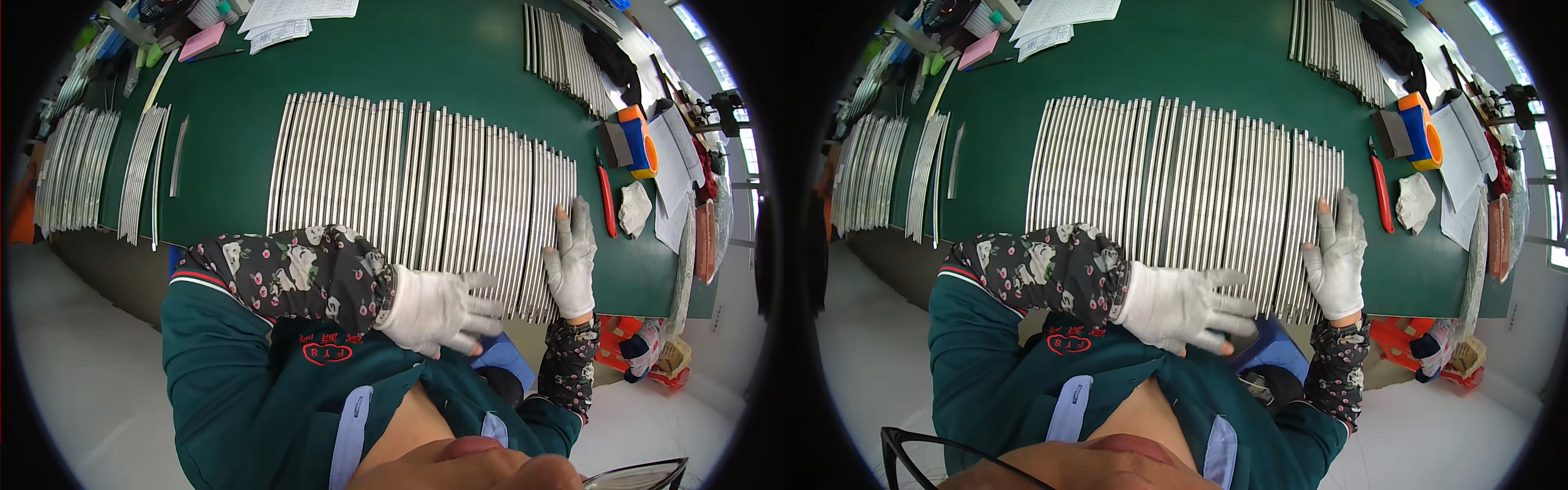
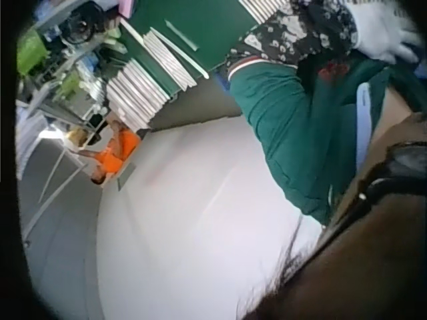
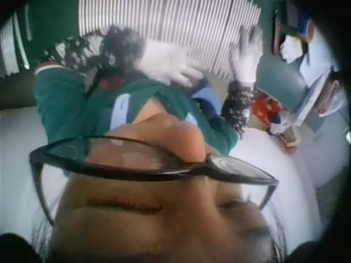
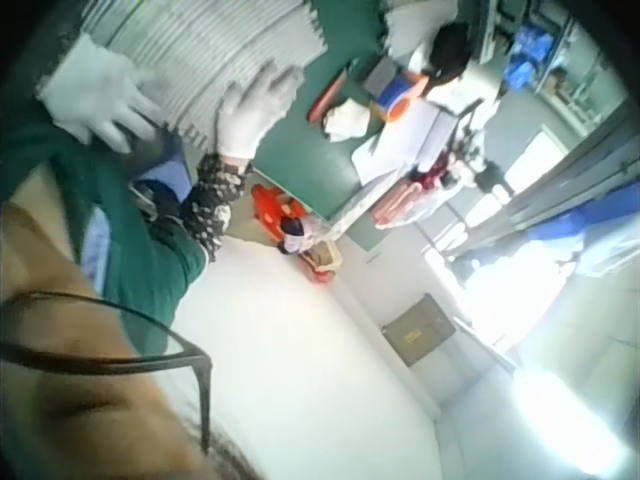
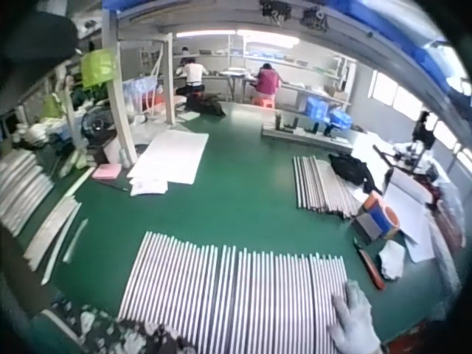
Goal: Sorting and aligning multiple thin metal rods on a workbench and bundling them together.
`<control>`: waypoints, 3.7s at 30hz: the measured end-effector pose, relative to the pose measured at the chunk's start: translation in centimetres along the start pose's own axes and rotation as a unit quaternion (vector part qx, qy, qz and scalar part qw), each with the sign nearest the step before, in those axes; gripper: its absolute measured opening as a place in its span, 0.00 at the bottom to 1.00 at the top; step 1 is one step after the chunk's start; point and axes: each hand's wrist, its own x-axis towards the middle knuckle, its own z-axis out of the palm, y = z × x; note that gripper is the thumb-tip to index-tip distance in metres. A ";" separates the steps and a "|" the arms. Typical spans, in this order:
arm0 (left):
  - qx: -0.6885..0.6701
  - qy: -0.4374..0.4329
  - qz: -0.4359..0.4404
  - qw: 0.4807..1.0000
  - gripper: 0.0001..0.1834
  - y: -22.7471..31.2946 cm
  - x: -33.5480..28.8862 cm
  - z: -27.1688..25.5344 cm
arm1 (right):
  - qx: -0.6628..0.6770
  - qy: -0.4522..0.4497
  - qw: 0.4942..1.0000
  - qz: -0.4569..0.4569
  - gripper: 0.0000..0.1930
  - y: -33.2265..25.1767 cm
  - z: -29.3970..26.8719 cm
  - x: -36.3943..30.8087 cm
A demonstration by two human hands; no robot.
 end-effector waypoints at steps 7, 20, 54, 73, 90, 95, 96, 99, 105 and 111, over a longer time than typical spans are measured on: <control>0.157 0.043 -0.255 0.953 0.42 -1.1 -7.9 -6.8 | 0.001 -0.158 0.980 -0.117 0.43 -6.5 -1.3 0.9; 0.261 0.170 -0.487 0.816 0.42 0.2 -18.8 -4.3 | -0.073 -0.089 0.983 -0.146 0.33 -6.0 5.0 17.5; 0.159 0.099 -0.383 0.905 0.46 -2.0 -10.5 -4.8 | -0.182 0.126 0.945 0.242 0.17 9.3 -2.3 5.5; 0.157 0.102 -0.401 0.897 0.39 -1.3 -10.2 -5.0 | 0.037 0.094 0.994 -0.049 0.08 -4.5 -4.0 13.6; 0.143 0.098 -0.401 0.900 0.41 -1.4 -9.8 -5.2 | 0.013 -0.013 0.996 -0.087 0.07 -6.8 -1.8 18.2; 0.143 0.105 -0.396 0.901 0.42 -1.6 -9.7 -5.2 | 0.017 -0.017 0.996 -0.091 0.06 -6.7 -1.6 18.6; 0.139 0.105 -0.397 0.901 0.42 -1.6 -9.7 -5.1 | 0.016 -0.014 0.995 -0.097 0.06 -6.7 -1.6 18.7; 0.144 0.111 -0.393 0.901 0.42 -1.8 -9.5 -4.9 | -0.033 0.007 0.992 -0.124 0.07 -6.2 -1.3 18.6; 0.152 0.116 -0.394 0.899 0.42 -1.6 -9.6 -4.8 | -0.122 0.102 0.976 -0.148 0.09 -5.7 -2.0 19.0; 0.152 0.123 -0.390 0.900 0.42 -1.7 -9.6 -4.7 | 0.006 -0.011 0.993 -0.116 0.08 -5.8 -1.6 18.3</control>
